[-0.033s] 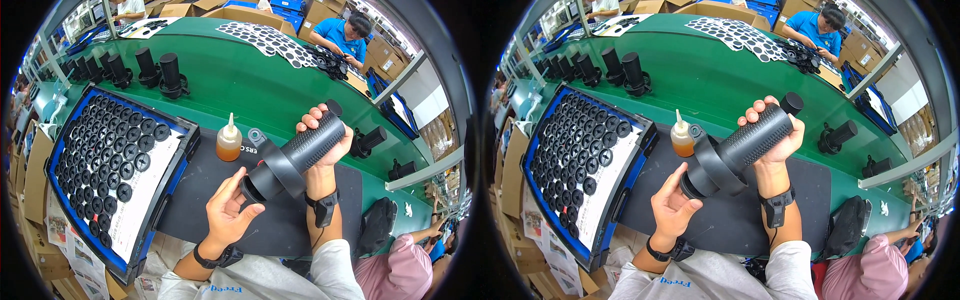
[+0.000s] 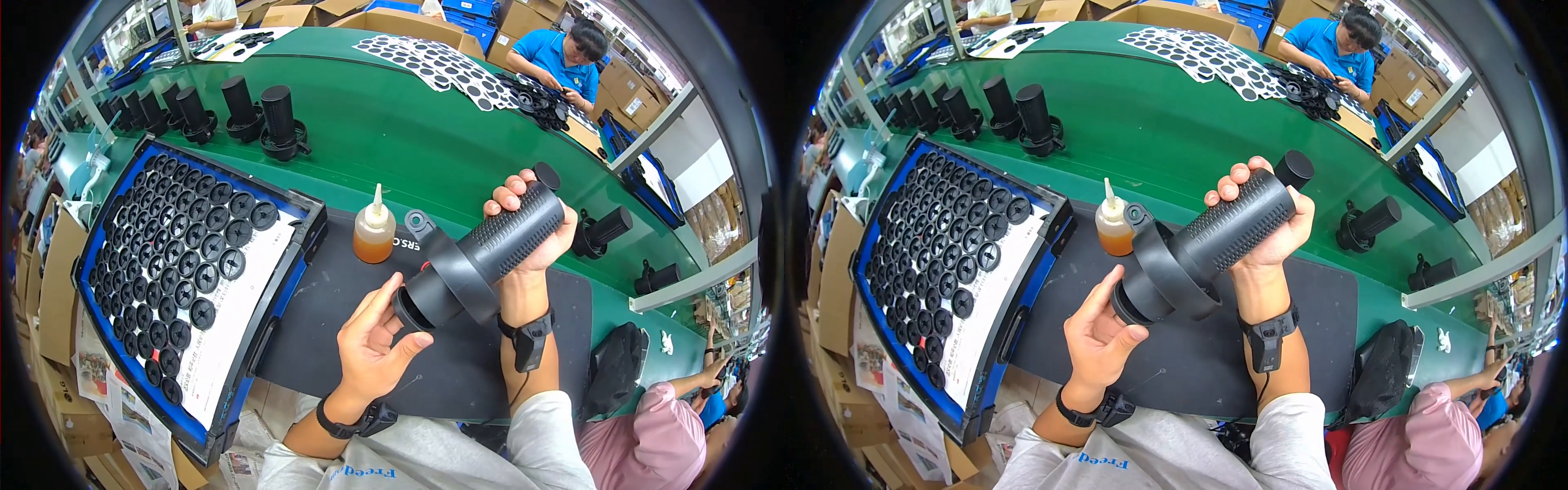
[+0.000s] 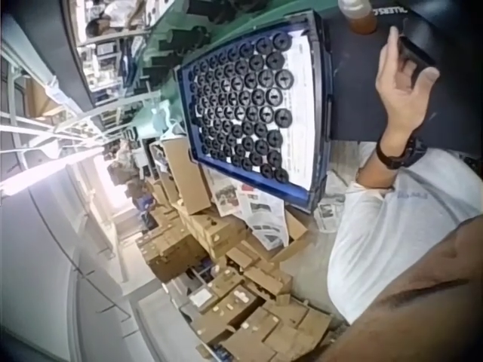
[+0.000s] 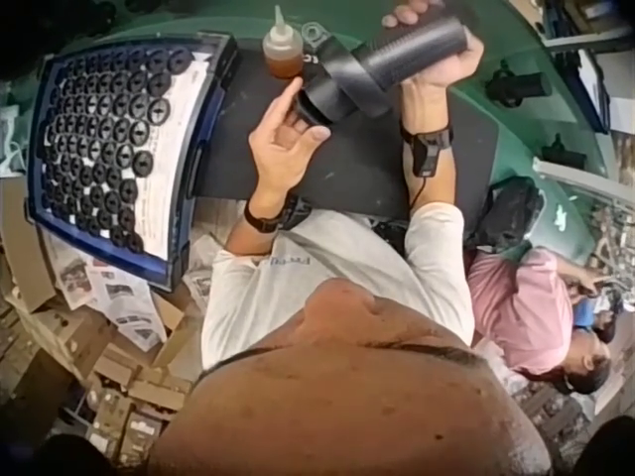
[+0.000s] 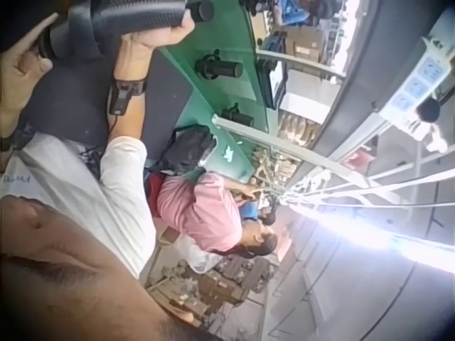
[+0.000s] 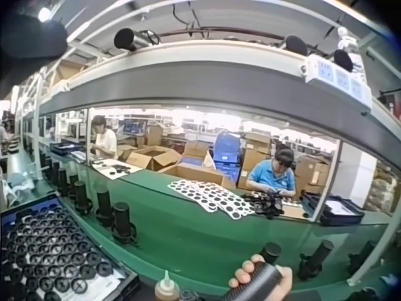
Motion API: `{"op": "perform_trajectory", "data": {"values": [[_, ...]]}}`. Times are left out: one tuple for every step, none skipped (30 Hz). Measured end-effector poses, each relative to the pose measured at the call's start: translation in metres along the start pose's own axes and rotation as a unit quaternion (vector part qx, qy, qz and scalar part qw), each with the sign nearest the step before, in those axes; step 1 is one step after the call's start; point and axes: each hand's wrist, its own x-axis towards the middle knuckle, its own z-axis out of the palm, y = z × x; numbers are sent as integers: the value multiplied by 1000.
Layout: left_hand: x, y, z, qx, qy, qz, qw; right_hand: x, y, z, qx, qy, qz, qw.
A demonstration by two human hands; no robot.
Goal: The person assembles black plastic components by fitting circular caps onto cylindrical handles and then applies liquid from a bottle into the centers of the remaining caps in a tray.
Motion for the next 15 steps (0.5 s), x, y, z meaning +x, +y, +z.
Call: {"op": "perform_trajectory", "data": {"values": [[-1,-1,0,-1,2,-1,1000,0,1,0,1,-6,0,1000],[-1,-2,-1,-7,5,-10,1000,1,2,1,2,-13,0,1000],[-2,-3,-2,-13,8,-18,1000,1,3,1,4,-19,0,1000],[-3,-4,-3,-19,11,-27,999,1,4,0,3,-18,1,1000],[-3,-4,-4,-19,12,-28,999,1,3,0,6,-35,2,999],[-4,-4,-5,-45,12,-57,997,1,3,-1,9,-52,3,999],[-5,-4,-6,-70,14,-87,994,2,4,-2,13,-69,5,998],[-6,-4,-8,-95,17,-117,988,2,5,-2,14,-67,7,998],[-7,-6,-9,-95,19,-118,988,3,6,-1,7,-89,10,996],[-8,-9,-12,-118,22,-144,982,4,6,-1,0,-111,13,994],[-8,-12,-14,-141,26,-169,975,4,7,-1,-7,-133,16,991],[-8,-13,-15,-164,27,-193,967,4,9,-1,-7,-133,17,991],[-9,-13,-15,-165,28,-192,967,3,11,-2,-5,-128,18,992],[-10,-13,-15,-160,27,-193,968,3,14,-2,-4,-122,19,992],[-10,-13,-15,-156,26,-194,968,2,15,-2,-2,-117,20,993]]}}
